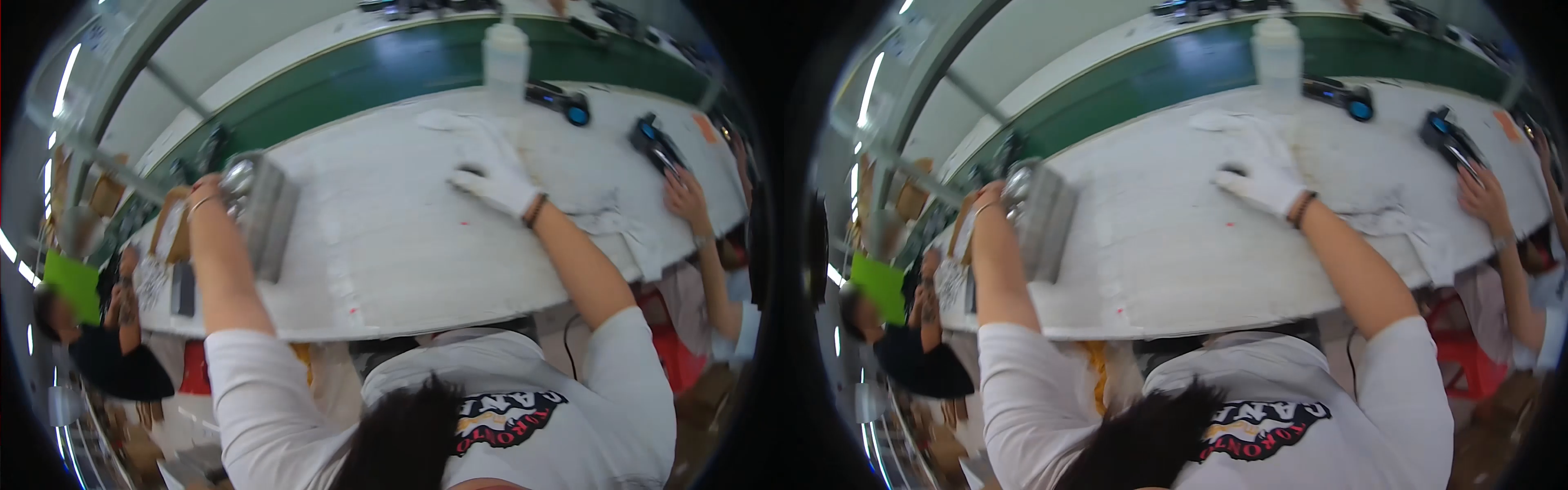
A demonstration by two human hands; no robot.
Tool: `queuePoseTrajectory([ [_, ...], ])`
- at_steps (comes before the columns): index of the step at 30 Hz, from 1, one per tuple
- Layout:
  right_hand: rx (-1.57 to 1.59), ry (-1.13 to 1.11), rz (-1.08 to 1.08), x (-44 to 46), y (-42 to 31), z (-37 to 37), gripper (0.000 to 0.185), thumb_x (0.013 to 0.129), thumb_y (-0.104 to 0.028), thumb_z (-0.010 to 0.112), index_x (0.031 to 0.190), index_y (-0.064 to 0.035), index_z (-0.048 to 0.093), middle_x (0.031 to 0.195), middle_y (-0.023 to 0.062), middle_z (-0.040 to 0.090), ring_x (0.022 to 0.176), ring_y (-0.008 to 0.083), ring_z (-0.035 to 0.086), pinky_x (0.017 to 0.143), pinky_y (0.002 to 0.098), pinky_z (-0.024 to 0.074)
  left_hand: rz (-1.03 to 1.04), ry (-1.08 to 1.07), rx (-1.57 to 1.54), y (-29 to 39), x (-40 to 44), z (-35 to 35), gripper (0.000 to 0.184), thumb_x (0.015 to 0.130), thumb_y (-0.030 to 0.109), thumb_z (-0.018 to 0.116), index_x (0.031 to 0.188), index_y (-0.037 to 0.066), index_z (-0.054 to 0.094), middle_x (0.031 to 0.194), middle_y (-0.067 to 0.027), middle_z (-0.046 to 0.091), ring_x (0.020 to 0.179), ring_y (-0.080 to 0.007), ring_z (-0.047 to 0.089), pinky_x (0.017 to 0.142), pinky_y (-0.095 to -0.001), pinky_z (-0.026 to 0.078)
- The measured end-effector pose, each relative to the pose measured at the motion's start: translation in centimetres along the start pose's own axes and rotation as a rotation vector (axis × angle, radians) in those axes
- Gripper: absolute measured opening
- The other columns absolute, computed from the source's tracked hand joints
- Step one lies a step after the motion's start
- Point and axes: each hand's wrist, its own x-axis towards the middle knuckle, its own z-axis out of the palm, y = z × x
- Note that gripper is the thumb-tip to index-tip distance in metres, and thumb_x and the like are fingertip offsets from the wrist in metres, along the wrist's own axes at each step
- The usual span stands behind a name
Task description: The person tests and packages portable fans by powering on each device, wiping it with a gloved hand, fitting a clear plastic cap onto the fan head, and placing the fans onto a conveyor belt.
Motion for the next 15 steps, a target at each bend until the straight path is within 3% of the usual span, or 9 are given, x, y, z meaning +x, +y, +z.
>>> queuePoseTrajectory([
  [3,0.032,-0.096,0.033,-0.3,0.1,0.3,0.031,0.083,-0.035,0.061,0.088,-0.0051,0.067,0.095,0.0145,0.060,0.102,0.0281,0.052,0.093,0.0364,0.0381,-0.056,0.009,-0.033,-1.0,2.6,0.6,0.044,0.084,0.034,0.048,0.120,0.012,0.060,0.132,-0.0091,0.053,0.122,-0.0277,0.050,0.096,-0.0420,0.042],
  [7,0.315,-0.301,0.189,0.1,-0.2,-0.2,0.034,0.088,-0.035,0.057,0.098,-0.0047,0.066,0.095,0.0107,0.063,0.097,0.0211,0.055,0.086,0.0309,0.0413,-0.138,0.000,-0.079,-1.2,4.4,1.0,0.048,0.082,0.036,0.049,0.121,0.011,0.060,0.132,-0.0101,0.052,0.122,-0.0285,0.049,0.097,-0.0421,0.041],
  [8,0.251,-0.321,0.187,0.2,-0.7,-0.9,0.034,0.088,-0.035,0.057,0.100,-0.0041,0.065,0.102,0.0141,0.061,0.101,0.0244,0.054,0.088,0.0318,0.0417,-0.152,-0.008,-0.089,-1.3,4.7,1.2,0.048,0.081,0.036,0.049,0.121,0.011,0.060,0.133,-0.0103,0.052,0.122,-0.0288,0.049,0.098,-0.0421,0.040],
  [11,0.335,-0.239,0.114,0.1,0.5,0.5,0.037,0.086,-0.039,0.054,0.100,-0.0072,0.067,0.099,0.0191,0.061,0.098,0.0310,0.055,0.089,0.0372,0.0397,-0.189,-0.029,-0.121,-1.5,4.9,1.5,0.051,0.080,0.038,0.050,0.121,0.010,0.059,0.133,-0.0110,0.051,0.123,-0.0294,0.048,0.099,-0.0421,0.040],
  [15,0.299,-0.188,0.084,-0.1,0.8,1.2,0.036,0.086,-0.038,0.054,0.099,-0.0063,0.066,0.097,0.0188,0.061,0.096,0.0308,0.055,0.087,0.0375,0.0402,-0.228,-0.047,-0.152,-2.1,5.5,1.9,0.055,0.078,0.040,0.051,0.122,0.009,0.059,0.133,-0.0120,0.051,0.123,-0.0303,0.048,0.100,-0.0422,0.039],
])
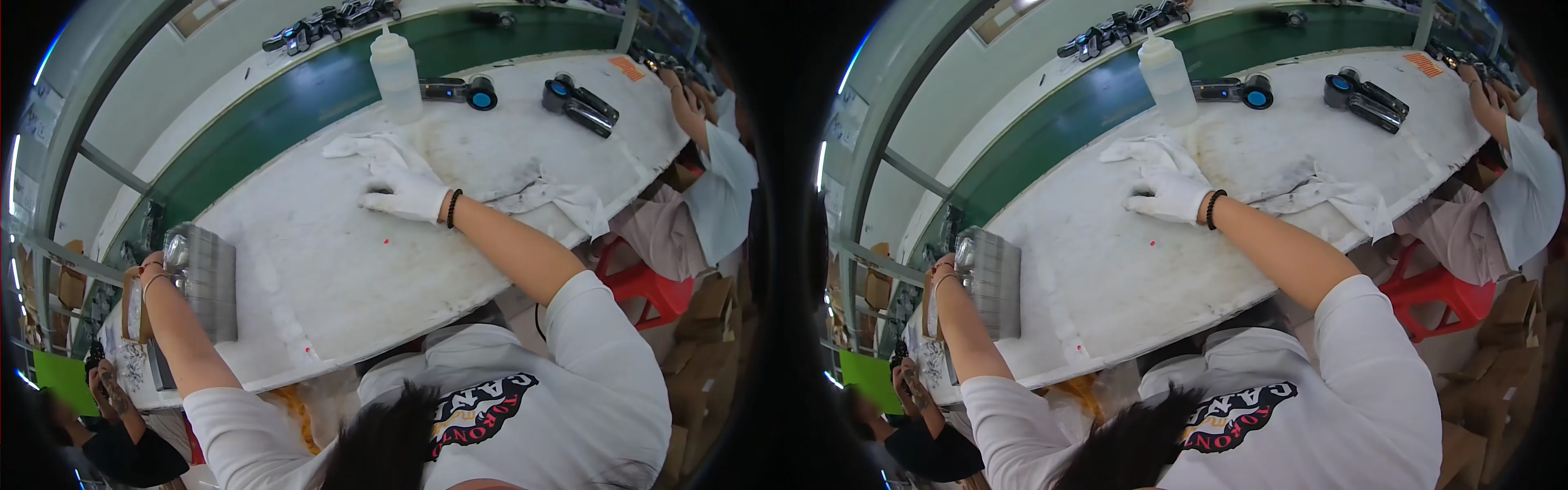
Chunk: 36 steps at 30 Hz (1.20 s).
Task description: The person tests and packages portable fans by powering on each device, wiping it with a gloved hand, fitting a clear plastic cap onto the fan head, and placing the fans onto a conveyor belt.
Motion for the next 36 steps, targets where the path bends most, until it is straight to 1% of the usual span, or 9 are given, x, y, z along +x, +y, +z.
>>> queuePoseTrajectory([
  [3,0.076,0.260,-0.121,0.4,0.8,0.6,0.034,0.085,-0.036,0.055,0.096,-0.0057,0.066,0.093,0.0188,0.061,0.095,0.0306,0.055,0.086,0.0375,0.0404,-0.032,0.002,-0.021,-0.5,1.2,-0.2,0.057,0.076,0.041,0.052,0.122,0.008,0.058,0.134,-0.0128,0.050,0.123,-0.0310,0.047,0.101,-0.0423,0.038],
  [9,0.069,-0.138,0.079,-0.4,-1.8,-1.6,0.035,0.084,-0.035,0.056,0.091,-0.0020,0.065,0.101,0.0175,0.060,0.095,0.0311,0.055,0.087,0.0381,0.0406,-0.028,-0.135,-0.104,-0.2,-2.8,-0.7,0.057,0.076,0.040,0.052,0.120,0.006,0.059,0.133,-0.0152,0.050,0.123,-0.0333,0.047,0.102,-0.0426,0.037],
  [12,0.019,0.258,-0.414,-2.7,-6.6,-4.3,0.025,0.084,-0.022,0.057,0.098,-0.0031,0.063,0.097,0.0157,0.062,0.094,0.0273,0.058,0.084,0.0340,0.0457,-0.020,-0.119,-0.128,0.1,-3.5,-0.8,0.053,0.077,0.037,0.050,0.118,0.005,0.060,0.131,-0.0161,0.051,0.122,-0.0337,0.047,0.101,-0.0427,0.037],
  [17,0.244,0.778,-0.063,-6.5,-1.3,-15.8,0.032,0.076,0.000,0.062,0.108,-0.0019,0.060,0.099,0.0122,0.064,0.091,0.0196,0.063,0.081,0.0294,0.0505,0.013,-0.156,-0.165,-0.2,-4.4,-0.3,0.047,0.080,0.032,0.048,0.113,0.002,0.061,0.128,-0.0176,0.053,0.122,-0.0343,0.047,0.101,-0.0430,0.037],
  [19,-0.724,0.674,0.210,-10.0,6.2,-23.6,0.036,0.073,-0.008,0.059,0.108,-0.0035,0.060,0.099,0.0141,0.064,0.089,0.0265,0.064,0.080,0.0320,0.0491,0.050,-0.159,-0.192,0.6,-5.8,-0.5,0.045,0.081,0.030,0.047,0.111,0.002,0.062,0.127,-0.0182,0.054,0.122,-0.0346,0.047,0.100,-0.0431,0.037],
  [20,-0.510,0.604,0.417,-11.7,7.7,-25.9,0.036,0.070,-0.011,0.060,0.105,-0.0039,0.062,0.102,0.0153,0.064,0.093,0.0306,0.062,0.082,0.0346,0.0479,0.082,-0.161,-0.195,0.9,-5.9,-0.7,0.043,0.082,0.029,0.046,0.111,0.001,0.062,0.126,-0.0185,0.055,0.122,-0.0347,0.047,0.100,-0.0432,0.037],
  [24,-0.928,0.474,0.763,-14.5,11.5,-26.8,0.049,0.068,-0.023,0.063,0.116,-0.0119,0.059,0.118,0.0158,0.058,0.108,0.0322,0.056,0.094,0.0388,0.0447,0.648,-0.109,0.087,2.5,-0.4,0.0,0.047,0.083,0.034,0.051,0.116,0.000,0.058,0.128,-0.0206,0.053,0.121,-0.0371,0.047,0.101,-0.0435,0.037],
  [30,-0.872,0.372,0.962,-12.4,13.5,-26.8,0.041,0.065,-0.024,0.064,0.102,-0.0060,0.063,0.100,0.0191,0.064,0.091,0.0322,0.062,0.080,0.0378,0.0504,0.926,0.783,-0.694,5.6,-15.0,-9.3,0.061,0.083,0.034,0.063,0.127,-0.005,0.045,0.128,-0.0264,0.048,0.121,-0.0397,0.044,0.102,-0.0446,0.035],
  [36,-0.021,0.547,0.270,-8.3,2.1,-19.8,0.040,0.074,-0.026,0.072,0.104,-0.0014,0.061,0.083,0.0081,0.064,0.078,0.0152,0.059,0.071,0.0305,0.0479,1.522,0.670,-0.692,4.8,-38.9,-12.9,0.073,0.079,0.033,0.070,0.137,0.004,0.037,0.146,-0.0209,0.026,0.136,-0.0367,0.024,0.110,-0.0445,0.022],
])
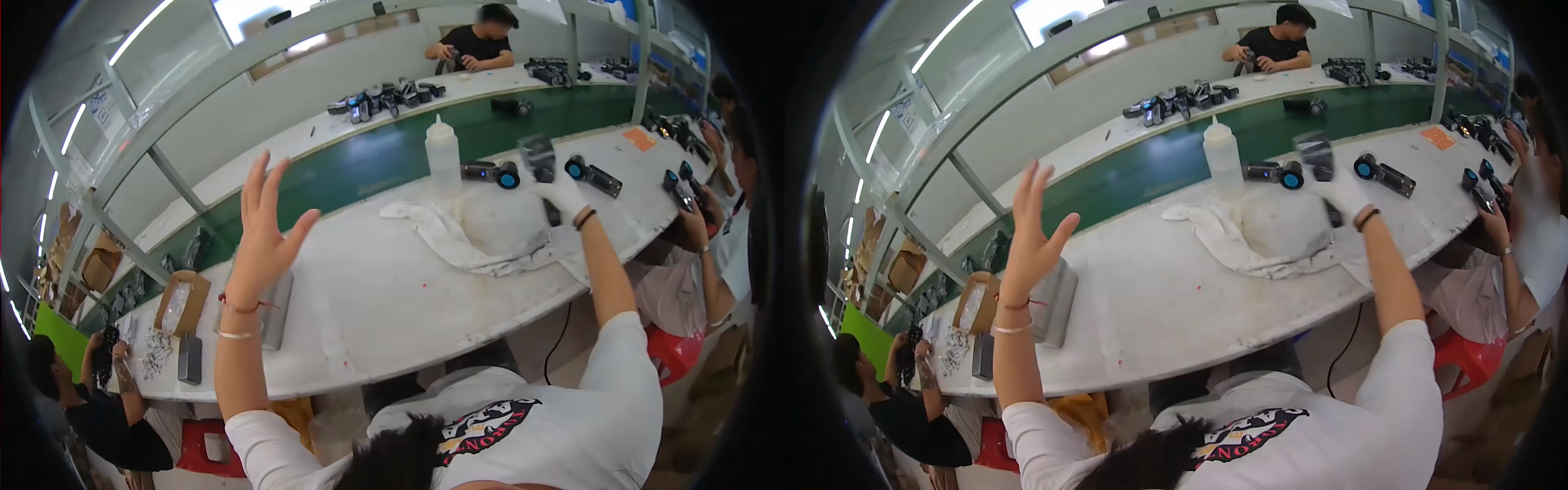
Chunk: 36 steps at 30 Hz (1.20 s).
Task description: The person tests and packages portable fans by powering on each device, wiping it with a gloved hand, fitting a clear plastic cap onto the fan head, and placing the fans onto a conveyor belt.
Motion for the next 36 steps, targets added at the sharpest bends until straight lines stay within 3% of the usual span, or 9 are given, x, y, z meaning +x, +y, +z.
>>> queuePoseTrajectory([
  [3,0.417,-0.167,0.009,-1.3,-5.6,6.6,0.039,0.071,-0.019,0.075,0.103,-0.0021,0.060,0.086,0.0045,0.062,0.074,0.0143,0.056,0.071,0.0303,0.0484,0.302,0.359,-0.222,6.9,0.3,-3.7,0.087,0.074,0.041,0.073,0.139,0.001,0.033,0.148,-0.0197,0.023,0.137,-0.0336,0.023,0.110,-0.0447,0.022],
  [4,0.352,-0.233,-0.037,-1.7,-7.6,8.2,0.032,0.070,-0.013,0.073,0.097,-0.0013,0.060,0.086,0.0038,0.060,0.076,0.0119,0.055,0.070,0.0286,0.0478,0.383,0.478,-0.190,9.2,0.4,-5.6,0.084,0.080,0.048,0.063,0.143,0.006,0.028,0.152,-0.0119,0.020,0.141,-0.0310,0.015,0.114,-0.0475,0.011],
  [8,0.275,-0.505,-0.092,-3.5,-11.7,13.7,0.030,0.072,-0.013,0.073,0.096,-0.0017,0.058,0.086,0.0016,0.059,0.079,0.0112,0.056,0.072,0.0269,0.0465,0.601,0.725,-0.200,13.8,-1.5,-9.0,0.081,0.080,0.044,0.063,0.142,0.005,0.029,0.150,-0.0125,0.022,0.138,-0.0309,0.018,0.112,-0.0462,0.014],
  [13,0.325,-0.402,-0.416,-5.4,-11.7,17.6,0.043,0.058,-0.028,0.077,0.094,-0.0082,0.063,0.083,0.0054,0.063,0.076,0.0201,0.060,0.072,0.0331,0.0485,0.599,0.792,-0.200,14.7,-3.4,-8.6,0.077,0.079,0.038,0.063,0.140,0.004,0.031,0.147,-0.0133,0.025,0.135,-0.0308,0.021,0.109,-0.0446,0.017],
  [16,-0.076,-0.256,-0.517,-6.1,-12.0,17.3,0.055,0.056,-0.043,0.074,0.102,-0.0144,0.063,0.109,0.0070,0.059,0.105,0.0280,0.053,0.092,0.0419,0.0382,0.579,0.801,-0.195,14.5,-3.9,-8.4,0.074,0.079,0.035,0.062,0.138,0.004,0.032,0.145,-0.0137,0.026,0.134,-0.0308,0.023,0.107,-0.0436,0.019],
  [22,0.012,-0.215,-0.497,-5.6,-10.0,18.7,0.070,0.064,-0.036,0.073,0.125,-0.0089,0.051,0.124,0.0127,0.052,0.120,0.0318,0.042,0.106,0.0401,0.0290,0.538,0.832,-0.225,13.7,-4.9,-7.2,0.070,0.078,0.029,0.062,0.136,0.003,0.033,0.142,-0.0146,0.030,0.130,-0.0306,0.027,0.104,-0.0417,0.023],
  [29,-0.080,-0.411,-0.206,-7.2,-11.1,17.7,0.056,0.072,-0.038,0.069,0.117,-0.0074,0.055,0.115,0.0113,0.054,0.114,0.0287,0.045,0.102,0.0377,0.0328,0.489,0.844,-0.236,12.9,-5.2,-5.7,0.065,0.077,0.021,0.062,0.133,0.002,0.036,0.138,-0.0157,0.034,0.126,-0.0305,0.032,0.101,-0.0394,0.027],
  [33,0.104,-0.389,-0.057,-6.7,-11.5,18.8,0.045,0.074,-0.027,0.072,0.110,-0.0060,0.056,0.086,0.0054,0.057,0.093,0.0189,0.054,0.088,0.0322,0.0431,0.471,0.855,-0.235,12.7,-5.3,-5.8,0.062,0.076,0.017,0.062,0.131,0.002,0.037,0.136,-0.0163,0.036,0.123,-0.0304,0.034,0.099,-0.0381,0.030],
  [36,0.093,-0.333,-0.082,-7.0,-13.1,18.5,0.044,0.072,-0.020,0.073,0.109,-0.0043,0.055,0.097,0.0082,0.055,0.097,0.0230,0.052,0.090,0.0356,0.0425,0.414,0.879,-0.254,12.2,-5.4,-5.7,0.060,0.076,0.014,0.061,0.130,0.001,0.038,0.134,-0.0168,0.038,0.122,-0.0303,0.036,0.097,-0.0371,0.031],
])
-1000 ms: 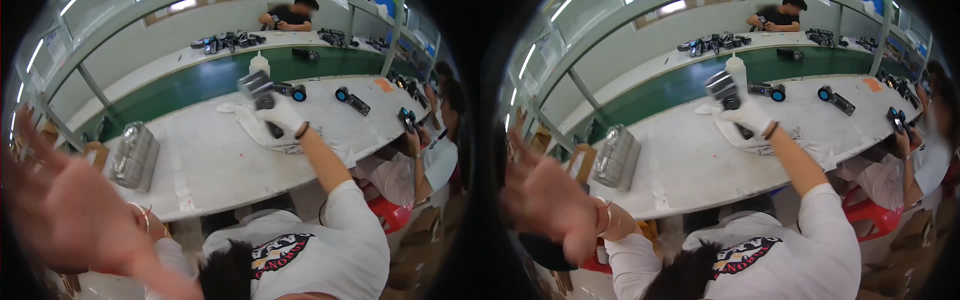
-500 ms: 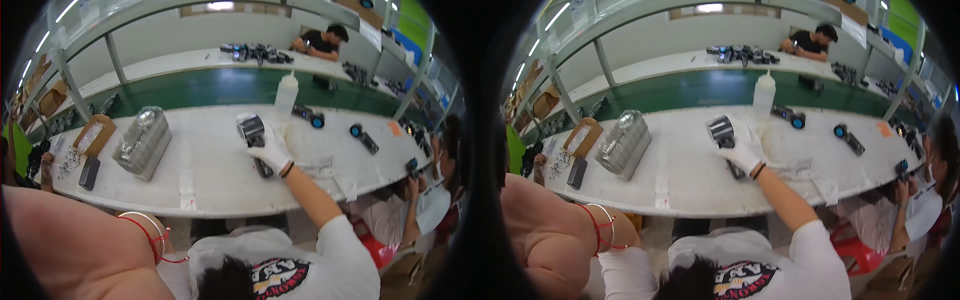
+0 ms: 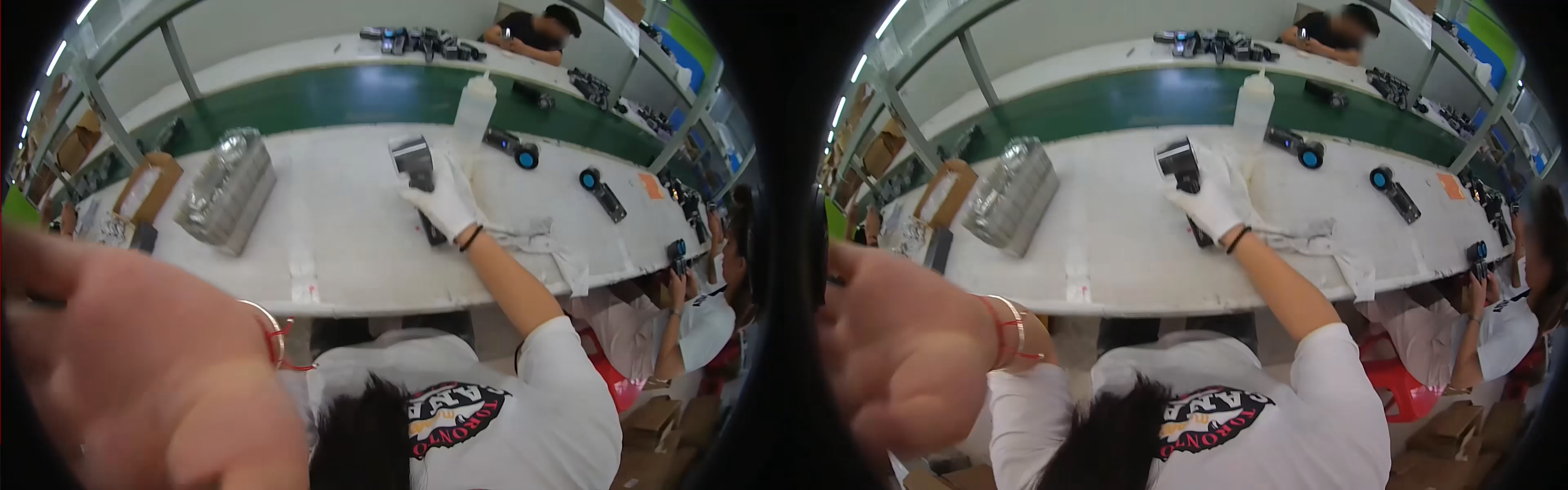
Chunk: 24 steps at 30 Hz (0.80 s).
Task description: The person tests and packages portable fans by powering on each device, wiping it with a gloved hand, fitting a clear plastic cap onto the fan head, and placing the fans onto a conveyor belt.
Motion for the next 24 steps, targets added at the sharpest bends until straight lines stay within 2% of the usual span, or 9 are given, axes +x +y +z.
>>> queuePoseTrajectory([
  [1,-0.108,0.127,-0.274,0.6,2.6,0.9,0.044,0.072,-0.022,0.073,0.108,-0.0047,0.055,0.098,0.0089,0.056,0.097,0.0247,0.052,0.089,0.0369,0.0424,-0.077,0.011,0.004,-0.3,-0.7,-0.2,0.060,0.076,0.012,0.061,0.130,0.001,0.038,0.134,-0.0169,0.038,0.121,-0.0303,0.037,0.097,-0.0367,0.032],
  [2,-0.235,0.253,-0.347,0.8,3.0,1.2,0.041,0.073,-0.030,0.072,0.105,-0.0075,0.058,0.092,0.0080,0.059,0.094,0.0271,0.055,0.087,0.0382,0.0429,-0.183,-0.028,0.011,-1.1,-1.6,0.2,0.059,0.076,0.011,0.061,0.129,0.001,0.039,0.133,-0.0171,0.039,0.121,-0.0303,0.038,0.096,-0.0364,0.033],
  [5,-0.274,0.230,-0.119,1.2,1.2,0.8,0.042,0.078,-0.047,0.062,0.099,-0.0109,0.063,0.096,0.0115,0.061,0.097,0.0318,0.055,0.085,0.0404,0.0433,-0.549,-0.370,0.045,-4.3,-8.5,4.7,0.064,0.074,0.005,0.061,0.132,0.000,0.035,0.133,-0.0176,0.039,0.120,-0.0313,0.039,0.094,-0.0365,0.035],
  [7,-0.235,0.244,-0.186,1.1,-0.8,0.2,0.040,0.082,-0.046,0.058,0.097,-0.0085,0.063,0.090,0.0141,0.062,0.092,0.0341,0.056,0.082,0.0420,0.0437,-1.004,-0.564,-0.198,-5.4,-17.0,7.2,0.078,0.074,0.005,0.067,0.140,0.004,0.025,0.136,-0.0144,0.038,0.122,-0.0262,0.041,0.095,-0.0373,0.041],
  [9,-0.299,0.356,-0.297,1.2,-0.6,0.9,0.039,0.084,-0.042,0.057,0.096,-0.0049,0.062,0.087,0.0166,0.062,0.089,0.0358,0.057,0.080,0.0437,0.0433,-1.590,-0.486,-0.745,-5.8,-20.7,8.6,0.081,0.074,0.006,0.067,0.141,0.005,0.022,0.133,-0.0130,0.040,0.115,-0.0239,0.048,0.092,-0.0362,0.045],
  [14,-0.324,0.372,-0.554,1.5,1.0,0.3,0.043,0.074,-0.036,0.068,0.107,-0.0096,0.059,0.108,0.0071,0.060,0.100,0.0291,0.055,0.089,0.0400,0.0420,-1.788,-0.433,-0.788,-5.1,-23.6,9.5,0.060,0.073,-0.002,0.057,0.127,0.005,0.033,0.116,-0.0094,0.048,0.107,-0.0215,0.052,0.087,-0.0352,0.048],
  [18,-0.172,0.246,-0.308,1.9,2.7,0.3,0.051,0.067,-0.044,0.071,0.107,-0.0146,0.062,0.115,0.0046,0.059,0.107,0.0263,0.053,0.094,0.0394,0.0408,-2.055,-0.443,-1.052,-4.7,-19.5,8.4,0.063,0.062,-0.006,0.050,0.123,0.004,0.039,0.099,-0.0134,0.058,0.090,-0.0238,0.060,0.081,-0.0344,0.050],
  [19,-0.164,0.225,-0.354,2.0,2.5,0.0,0.052,0.066,-0.045,0.072,0.108,-0.0150,0.062,0.115,0.0045,0.059,0.109,0.0255,0.052,0.095,0.0388,0.0395,-2.034,-0.452,-1.008,-4.4,-19.6,8.6,0.064,0.058,-0.006,0.048,0.122,0.004,0.040,0.093,-0.0143,0.060,0.083,-0.0245,0.061,0.078,-0.0333,0.050],
  [24,-0.233,0.260,-0.413,1.5,2.1,-0.2,0.057,0.065,-0.049,0.071,0.110,-0.0158,0.063,0.119,0.0037,0.057,0.113,0.0229,0.050,0.099,0.0375,0.0360,-2.002,-0.498,-1.027,-4.5,-20.6,8.6,0.065,0.058,-0.006,0.047,0.122,0.004,0.040,0.095,-0.0147,0.060,0.084,-0.0247,0.061,0.077,-0.0339,0.051],
])
